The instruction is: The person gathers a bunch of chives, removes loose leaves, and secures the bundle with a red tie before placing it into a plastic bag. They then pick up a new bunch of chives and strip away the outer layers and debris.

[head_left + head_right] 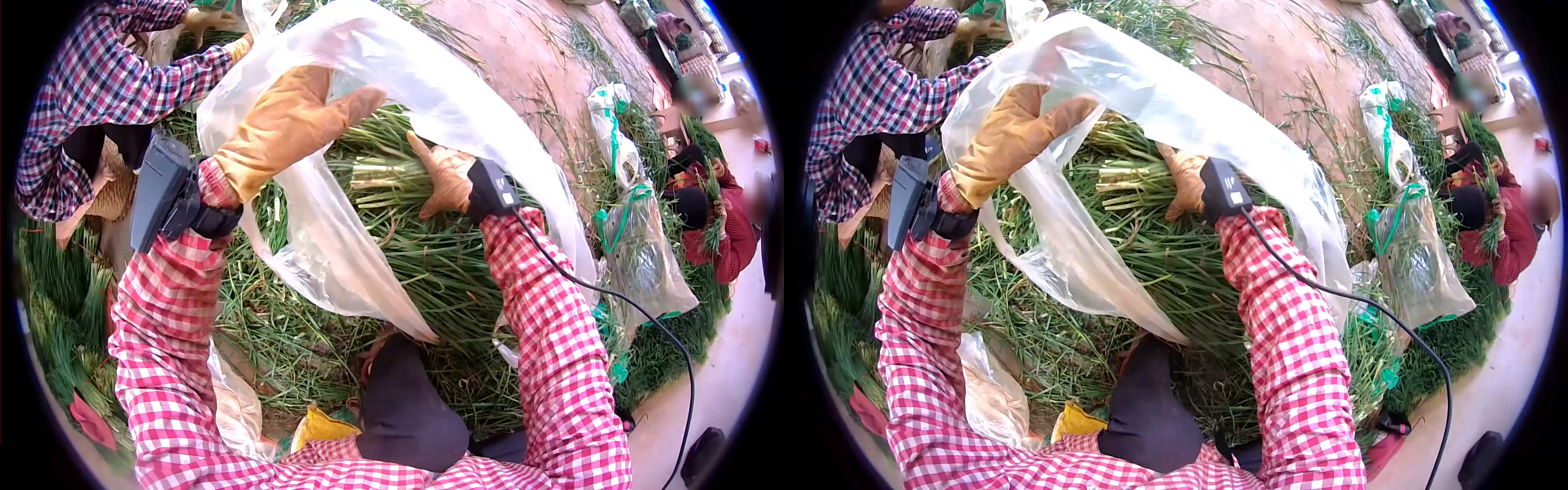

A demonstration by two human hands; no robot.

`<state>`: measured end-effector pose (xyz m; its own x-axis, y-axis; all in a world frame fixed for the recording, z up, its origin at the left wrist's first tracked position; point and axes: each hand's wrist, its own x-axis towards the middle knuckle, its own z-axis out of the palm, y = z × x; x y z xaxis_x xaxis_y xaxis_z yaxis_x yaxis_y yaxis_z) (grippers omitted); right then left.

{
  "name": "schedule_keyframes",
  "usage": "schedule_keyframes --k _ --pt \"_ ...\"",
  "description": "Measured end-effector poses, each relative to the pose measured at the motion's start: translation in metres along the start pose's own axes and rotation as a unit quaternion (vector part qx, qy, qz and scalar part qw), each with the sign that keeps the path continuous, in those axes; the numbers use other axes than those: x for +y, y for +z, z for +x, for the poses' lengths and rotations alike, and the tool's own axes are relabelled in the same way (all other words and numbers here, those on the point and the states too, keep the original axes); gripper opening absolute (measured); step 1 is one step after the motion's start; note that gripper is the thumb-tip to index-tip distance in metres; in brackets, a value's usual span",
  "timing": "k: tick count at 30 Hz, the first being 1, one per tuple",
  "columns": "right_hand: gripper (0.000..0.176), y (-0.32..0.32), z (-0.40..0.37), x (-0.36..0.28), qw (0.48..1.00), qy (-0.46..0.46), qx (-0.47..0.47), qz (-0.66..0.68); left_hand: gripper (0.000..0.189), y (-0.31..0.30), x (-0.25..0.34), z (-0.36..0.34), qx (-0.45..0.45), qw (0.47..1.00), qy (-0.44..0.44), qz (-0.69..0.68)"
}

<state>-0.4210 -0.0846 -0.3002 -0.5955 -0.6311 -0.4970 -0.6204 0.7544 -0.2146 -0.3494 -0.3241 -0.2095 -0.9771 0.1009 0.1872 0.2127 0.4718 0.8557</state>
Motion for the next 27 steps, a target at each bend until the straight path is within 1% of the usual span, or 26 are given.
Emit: schedule_keyframes --k 1,2,3,4,5,6,7,8,9,10,11,12,13,14,15,16,17,19,20,21,22,23,24,25,26,27 --pt "0.113 -0.003 -0.006 -0.008 0.999 0.029 -0.010 -0.014 0.050 -0.002 -0.002 -0.001 0.002 1.000 0.014 -0.006" --pt "0.110 0.014 -0.008 0.003 0.999 -0.004 0.037 -0.012 0.050 -0.003 -0.006 -0.003 0.006 1.000 0.028 -0.012" --pt "0.090 0.016 -0.015 0.000 0.999 -0.008 0.033 -0.038 0.050 -0.003 -0.008 -0.006 0.008 0.999 0.041 -0.019" --pt "0.076 0.020 -0.025 0.001 0.998 -0.027 0.050 -0.033 0.061 -0.002 -0.003 -0.009 0.004 0.998 0.020 -0.063" --pt "0.061 0.023 -0.033 0.004 0.997 -0.047 0.064 -0.027 0.061 -0.002 -0.006 -0.010 0.009 0.999 0.017 -0.045" --pt "0.042 0.025 -0.038 0.010 0.989 -0.113 0.088 0.025 0.061 -0.003 -0.011 -0.010 0.014 0.999 0.014 -0.027" --pt "0.041 0.026 -0.044 0.015 0.982 -0.143 0.103 0.066 0.061 -0.004 -0.014 -0.009 0.019 1.000 0.013 -0.007" --pt "0.043 0.024 -0.051 0.020 0.974 -0.170 0.128 0.079 0.059 -0.002 -0.014 -0.007 0.044 0.998 0.033 0.017" --pt "0.045 0.017 -0.060 0.022 0.964 -0.197 0.152 0.092 0.058 -0.001 -0.012 -0.007 0.037 0.999 0.015 0.007" --pt "0.047 0.008 -0.070 0.023 0.974 -0.167 0.118 0.103 0.056 -0.001 -0.009 -0.006 0.030 1.000 -0.004 -0.004" --pt "0.046 -0.005 -0.084 0.023 0.978 -0.143 0.097 0.118 0.054 0.000 -0.006 -0.006 0.023 0.999 -0.023 -0.015" --pt "0.044 -0.013 -0.095 0.027 0.974 -0.123 0.104 0.158 0.048 0.002 -0.003 -0.005 0.010 0.997 -0.019 -0.072" --pt "0.045 -0.019 -0.103 0.035 0.951 -0.083 0.120 0.274 0.047 0.003 -0.002 -0.006 0.006 0.996 -0.037 -0.079" --pt "0.046 -0.025 -0.112 0.043 0.909 -0.049 0.146 0.387 0.045 0.003 -0.001 -0.007 0.001 0.995 -0.054 -0.087" --pt "0.046 -0.037 -0.123 0.044 0.904 -0.049 0.187 0.381 0.044 0.002 0.001 -0.009 -0.004 0.993 -0.071 -0.094" --pt "0.047 -0.048 -0.134 0.045 0.898 -0.047 0.228 0.372 0.044 0.007 -0.005 -0.011 -0.007 0.985 -0.092 -0.145" --pt "0.042 -0.050 -0.135 0.045 0.838 -0.037 0.265 0.475 0.047 0.012 -0.003 -0.014 -0.034 0.976 -0.110 -0.187" --pt "0.035 -0.053 -0.134 0.036 0.829 -0.042 0.356 0.429 0.055 0.027 0.016 -0.024 -0.092 0.949 -0.140 -0.269" --pt "0.033 -0.056 -0.136 0.026 0.892 -0.016 0.420 0.167 0.062 0.046 0.013 -0.031 -0.102 0.970 -0.076 -0.207" --pt "0.036 -0.030 -0.125 0.023 0.867 -0.052 0.403 0.288 0.069 0.065 0.009 -0.036 -0.109 0.984 -0.012 -0.143" --pt "0.041 -0.004 -0.113 0.021 0.826 -0.083 0.384 0.404 0.075 0.079 0.025 -0.045 -0.114 0.970 0.010 -0.212" --pt "0.051 -0.011 -0.121 -0.005 0.891 -0.108 0.390 0.206 0.081 0.091 0.039 -0.050 -0.121 0.951 0.030 -0.281" --pt "0.053 -0.025 -0.134 -0.034 0.930 -0.067 0.325 0.159 0.079 0.095 0.051 -0.058 -0.086 0.955 0.022 -0.282" --pt "0.052 -0.016 -0.132 -0.047 0.899 -0.112 0.391 0.161 0.078 0.099 0.064 -0.065 -0.052 0.958 0.014 -0.282" --pt "0.050 -0.015 -0.137 -0.068 0.881 -0.095 0.423 0.188 0.077 0.103 0.076 -0.072 -0.017 0.959 0.006 -0.282" --pt "0.040 -0.033 -0.154 -0.090 0.882 -0.117 0.414 0.192 0.070 0.096 0.098 -0.075 0.012 0.955 0.053 -0.292"
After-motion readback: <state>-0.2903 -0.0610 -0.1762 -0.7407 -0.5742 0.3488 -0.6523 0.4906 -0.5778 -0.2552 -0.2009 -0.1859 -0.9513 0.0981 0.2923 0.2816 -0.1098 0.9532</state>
